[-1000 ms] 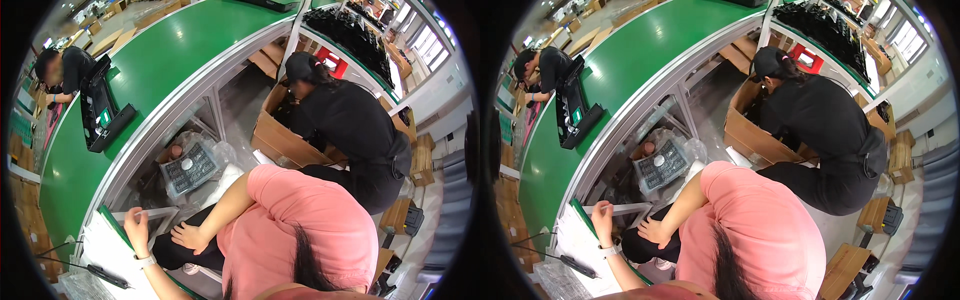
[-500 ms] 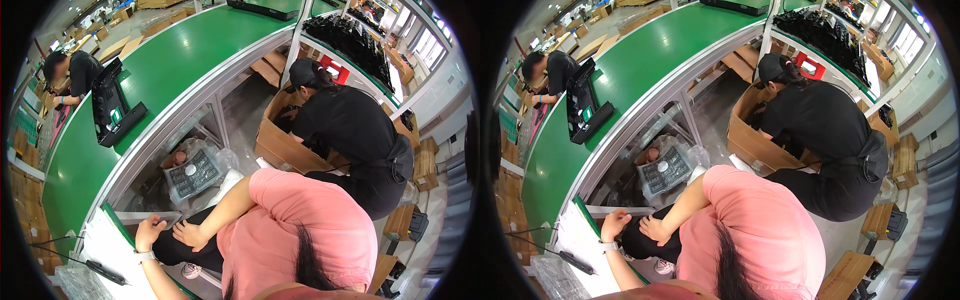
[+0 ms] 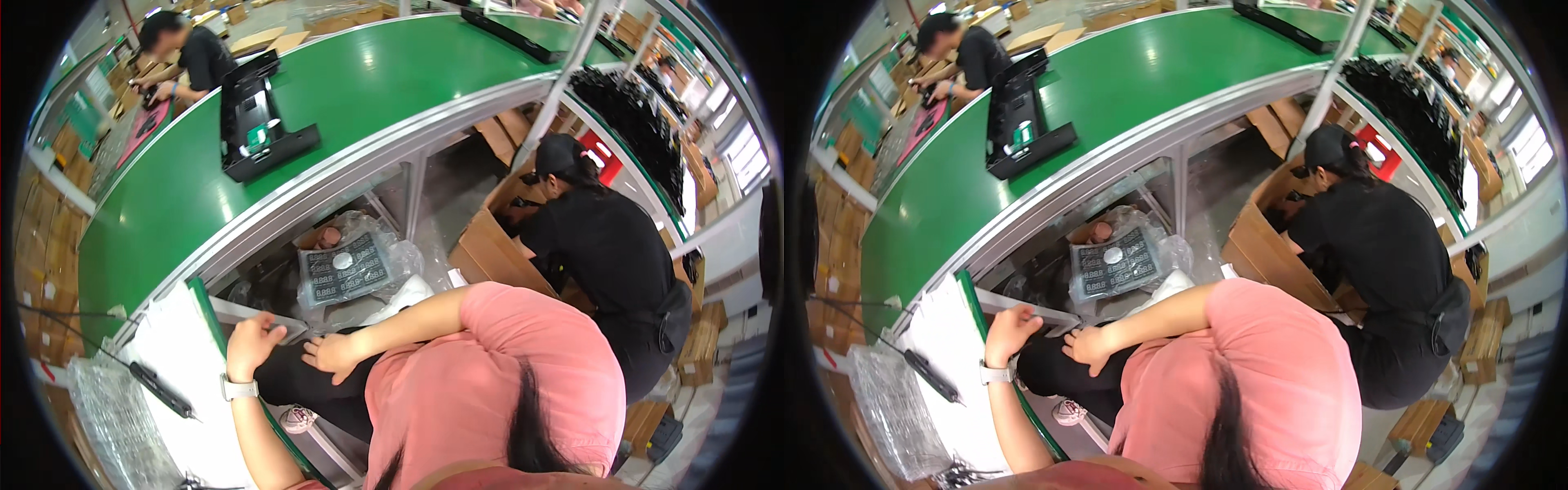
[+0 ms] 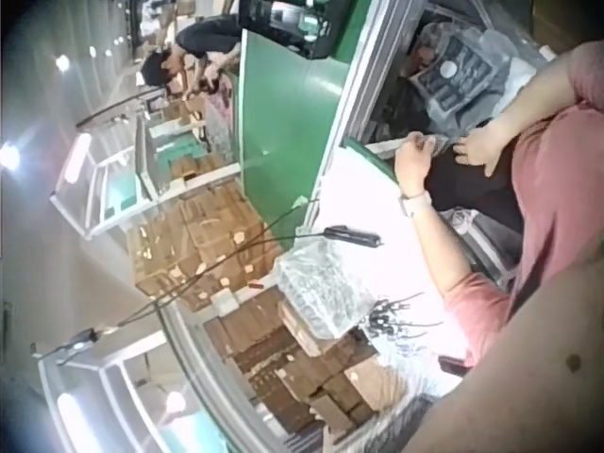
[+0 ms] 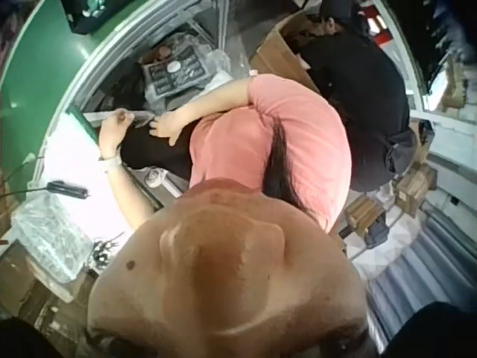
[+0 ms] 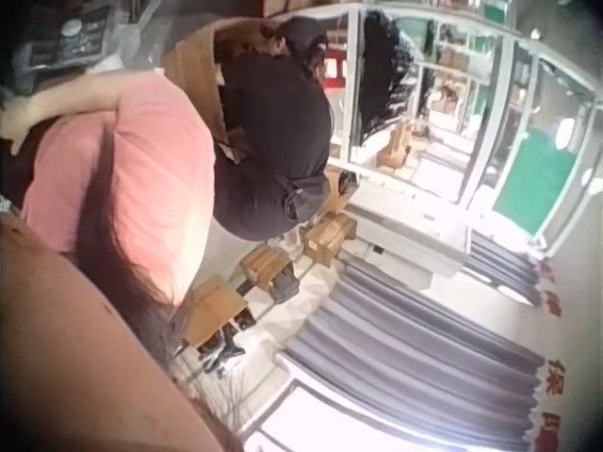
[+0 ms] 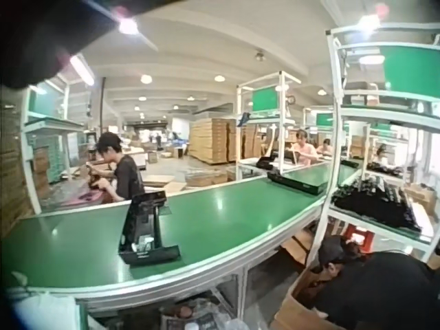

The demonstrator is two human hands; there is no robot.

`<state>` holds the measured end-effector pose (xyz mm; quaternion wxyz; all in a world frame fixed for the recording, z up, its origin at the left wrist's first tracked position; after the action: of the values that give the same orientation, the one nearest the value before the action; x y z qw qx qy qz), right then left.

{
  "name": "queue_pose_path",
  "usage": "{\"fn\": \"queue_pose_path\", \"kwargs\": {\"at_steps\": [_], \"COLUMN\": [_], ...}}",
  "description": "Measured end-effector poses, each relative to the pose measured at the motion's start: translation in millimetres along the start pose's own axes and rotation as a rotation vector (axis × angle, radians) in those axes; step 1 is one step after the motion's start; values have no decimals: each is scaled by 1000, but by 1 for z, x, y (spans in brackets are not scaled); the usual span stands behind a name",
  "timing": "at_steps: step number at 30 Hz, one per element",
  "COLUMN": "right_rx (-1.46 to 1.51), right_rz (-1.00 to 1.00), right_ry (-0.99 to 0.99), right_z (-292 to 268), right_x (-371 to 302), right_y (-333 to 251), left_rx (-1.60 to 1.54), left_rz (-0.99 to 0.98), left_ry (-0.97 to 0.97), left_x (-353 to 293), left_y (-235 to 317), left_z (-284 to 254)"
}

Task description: Assembling circuit boards into plastic housings using an electric screwdriver at a factory station.

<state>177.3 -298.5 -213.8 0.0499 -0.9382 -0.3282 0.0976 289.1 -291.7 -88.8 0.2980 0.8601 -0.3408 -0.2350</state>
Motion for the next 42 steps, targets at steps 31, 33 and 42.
{"fn": "queue_pose_path", "kwargs": {"at_steps": [31,33,42], "right_rx": [688,680,760], "right_rz": [-453,-519,-738], "right_ry": [1485,1475,1237], "right_z": [-428,-437,-462], "right_x": [-188,-178,-137], "right_y": [18,3,-12], "left_rx": [-810,-761,-690], "left_rz": [1132,1164,1189], "left_ry": [135,207,651], "left_x": [-164,-180,-252], "left_y": [275,261,155], "left_z": [-167,-183,-193]}}
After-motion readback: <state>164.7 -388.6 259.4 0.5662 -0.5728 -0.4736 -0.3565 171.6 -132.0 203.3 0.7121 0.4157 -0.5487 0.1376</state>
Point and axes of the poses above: each hand's wrist, its own x-axis towards the middle knuckle, its own z-axis out of the palm, y = z × x, the point moved 10 cm from there along x, towards the middle knuckle, and after that the axes turned 15 degrees about -x, right-handed, at the moved point
